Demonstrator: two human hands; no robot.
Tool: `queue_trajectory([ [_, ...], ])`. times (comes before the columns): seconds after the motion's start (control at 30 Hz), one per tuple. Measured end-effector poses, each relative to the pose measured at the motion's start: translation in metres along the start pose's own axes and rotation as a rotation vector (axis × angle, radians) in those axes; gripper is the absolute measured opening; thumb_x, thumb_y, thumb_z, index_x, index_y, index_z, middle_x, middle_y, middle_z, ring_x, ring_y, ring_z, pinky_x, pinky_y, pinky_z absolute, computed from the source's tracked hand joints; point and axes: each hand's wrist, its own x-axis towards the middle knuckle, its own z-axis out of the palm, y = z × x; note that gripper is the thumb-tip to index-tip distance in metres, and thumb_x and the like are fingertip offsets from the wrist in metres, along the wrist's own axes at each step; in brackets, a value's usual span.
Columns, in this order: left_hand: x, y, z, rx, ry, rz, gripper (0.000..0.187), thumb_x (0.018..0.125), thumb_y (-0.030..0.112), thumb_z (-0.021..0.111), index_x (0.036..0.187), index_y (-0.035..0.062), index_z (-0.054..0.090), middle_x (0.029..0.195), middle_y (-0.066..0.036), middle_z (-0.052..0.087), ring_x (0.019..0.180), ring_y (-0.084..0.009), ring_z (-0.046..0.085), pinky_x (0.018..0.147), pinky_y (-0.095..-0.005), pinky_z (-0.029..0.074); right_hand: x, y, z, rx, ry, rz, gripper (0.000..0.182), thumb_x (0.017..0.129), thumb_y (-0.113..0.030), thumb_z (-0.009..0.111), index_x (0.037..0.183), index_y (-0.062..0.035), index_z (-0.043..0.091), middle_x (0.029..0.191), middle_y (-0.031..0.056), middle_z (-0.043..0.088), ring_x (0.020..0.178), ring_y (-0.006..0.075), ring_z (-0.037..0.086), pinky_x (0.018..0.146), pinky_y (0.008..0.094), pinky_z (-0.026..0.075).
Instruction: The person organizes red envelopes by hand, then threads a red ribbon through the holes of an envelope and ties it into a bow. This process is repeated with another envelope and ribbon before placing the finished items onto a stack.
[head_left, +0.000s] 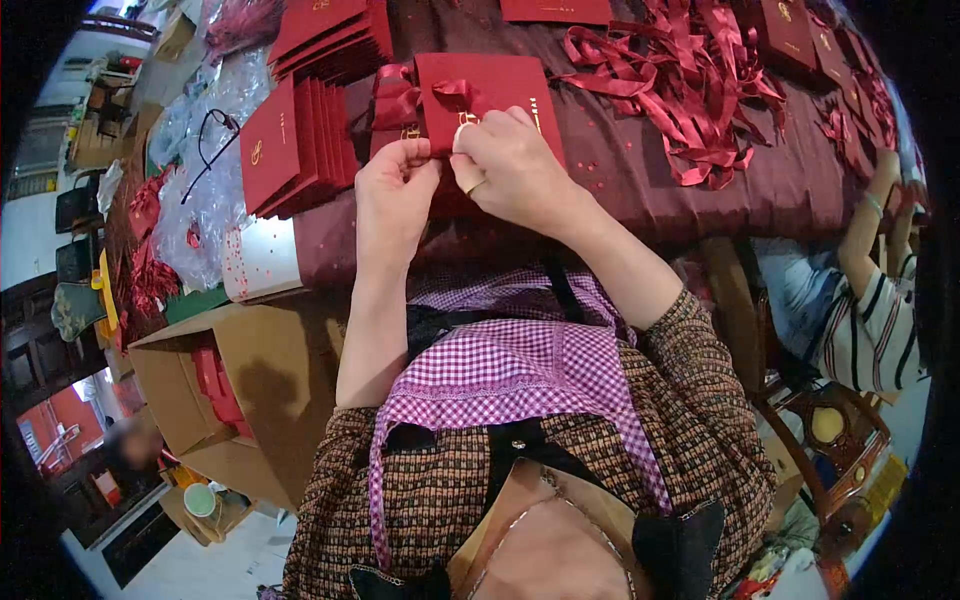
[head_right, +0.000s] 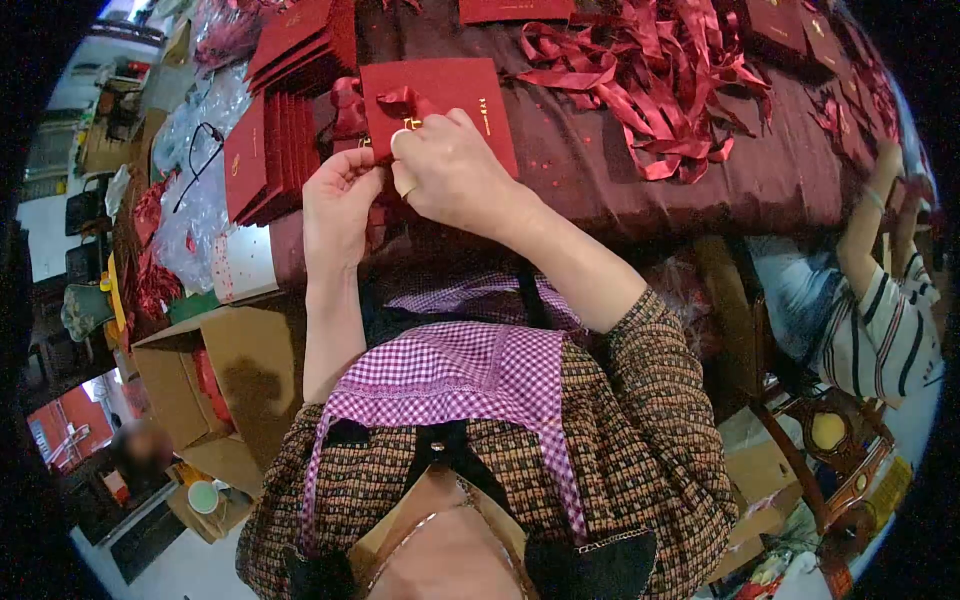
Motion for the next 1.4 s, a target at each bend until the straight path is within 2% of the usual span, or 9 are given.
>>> queue_trajectory([
  [0.27,0.0,0.002,0.001,-0.01,-0.029,0.011,0.018,0.082,-0.002,0.061,0.1,-0.0037,0.061,0.082,0.0,0.061,0.071,-0.0042,0.052,0.066,-0.019,0.044,-0.003,0.012,0.0,0.158,-0.075,0.167,0.008,0.075,-0.009,0.061,0.074,-0.004,0.055,0.065,0.011,0.056,0.067,0.0297,0.055,0.069,0.0399,0.041],
  [0.43,0.002,0.008,0.0,-0.236,-0.09,-0.085,0.021,0.081,-0.006,0.06,0.102,-0.0038,0.061,0.087,-0.002,0.063,0.074,-0.0064,0.056,0.069,-0.0198,0.047,0.002,0.02,-0.009,0.295,-0.136,0.296,0.011,0.076,-0.011,0.06,0.076,-0.0006,0.057,0.068,0.0144,0.059,0.068,0.0328,0.058,0.065,0.0409,0.045],
  [0.47,0.002,0.009,0.0,-0.234,-0.094,-0.087,0.021,0.081,-0.006,0.06,0.102,-0.0038,0.061,0.087,-0.002,0.063,0.074,-0.0064,0.056,0.069,-0.0198,0.047,0.002,0.021,-0.012,0.301,-0.158,0.317,0.011,0.081,-0.01,0.061,0.082,0.0009,0.059,0.068,0.0139,0.059,0.065,0.0241,0.058,0.061,0.0338,0.046],
  [0.57,0.001,0.01,0.0,-0.244,-0.121,-0.093,0.022,0.081,-0.007,0.059,0.103,-0.0041,0.061,0.089,-0.004,0.063,0.076,-0.0076,0.057,0.07,-0.0202,0.047,0.003,0.021,-0.018,0.386,-0.212,0.413,0.012,0.083,-0.011,0.06,0.083,0.001,0.059,0.065,0.0114,0.058,0.063,0.0175,0.056,0.059,0.0314,0.044],
  [0.77,0.001,0.015,0.0,-0.243,-0.149,-0.122,0.023,0.081,-0.008,0.058,0.104,-0.0044,0.06,0.091,-0.005,0.063,0.078,-0.0083,0.058,0.072,-0.0206,0.047,-0.001,0.027,-0.018,0.503,-0.262,0.453,0.011,0.084,-0.011,0.06,0.084,-0.0001,0.06,0.071,0.0067,0.059,0.069,0.0111,0.055,0.061,0.0273,0.043],
  [0.9,0.001,0.014,-0.001,-0.244,-0.15,-0.12,0.023,0.082,-0.007,0.058,0.105,-0.0044,0.059,0.091,-0.005,0.063,0.078,-0.0086,0.058,0.073,-0.021,0.048,-0.004,0.029,-0.021,0.489,-0.298,0.398,0.011,0.084,-0.012,0.062,0.083,-0.0013,0.06,0.074,0.0072,0.06,0.072,0.0141,0.056,0.065,0.0289,0.043],
  [0.97,0.002,0.014,-0.001,-0.235,-0.156,-0.117,0.023,0.082,-0.007,0.058,0.105,-0.0044,0.059,0.091,-0.005,0.063,0.079,-0.0087,0.058,0.073,-0.0211,0.048,-0.008,0.03,-0.018,0.37,-0.243,0.23,0.012,0.083,-0.014,0.063,0.082,-0.0023,0.06,0.074,0.0074,0.059,0.074,0.0194,0.056,0.071,0.0319,0.043],
  [1.07,0.001,0.015,-0.002,-0.229,-0.165,-0.112,0.023,0.083,-0.007,0.058,0.105,-0.0049,0.059,0.092,-0.006,0.063,0.079,-0.0087,0.058,0.074,-0.0212,0.048,-0.009,0.027,-0.018,0.363,-0.251,0.274,0.013,0.082,-0.016,0.064,0.082,-0.0031,0.06,0.074,0.0082,0.059,0.076,0.0236,0.056,0.076,0.0344,0.042],
  [1.4,-0.002,0.015,0.0,-0.038,-0.207,-0.002,0.022,0.084,-0.003,0.058,0.106,-0.0031,0.059,0.091,-0.002,0.063,0.077,-0.006,0.055,0.071,-0.0205,0.046,-0.008,0.021,-0.015,0.3,-0.212,0.255,0.012,0.08,-0.015,0.064,0.078,-0.0035,0.059,0.07,0.0086,0.056,0.071,0.0244,0.054,0.071,0.035,0.041],
])
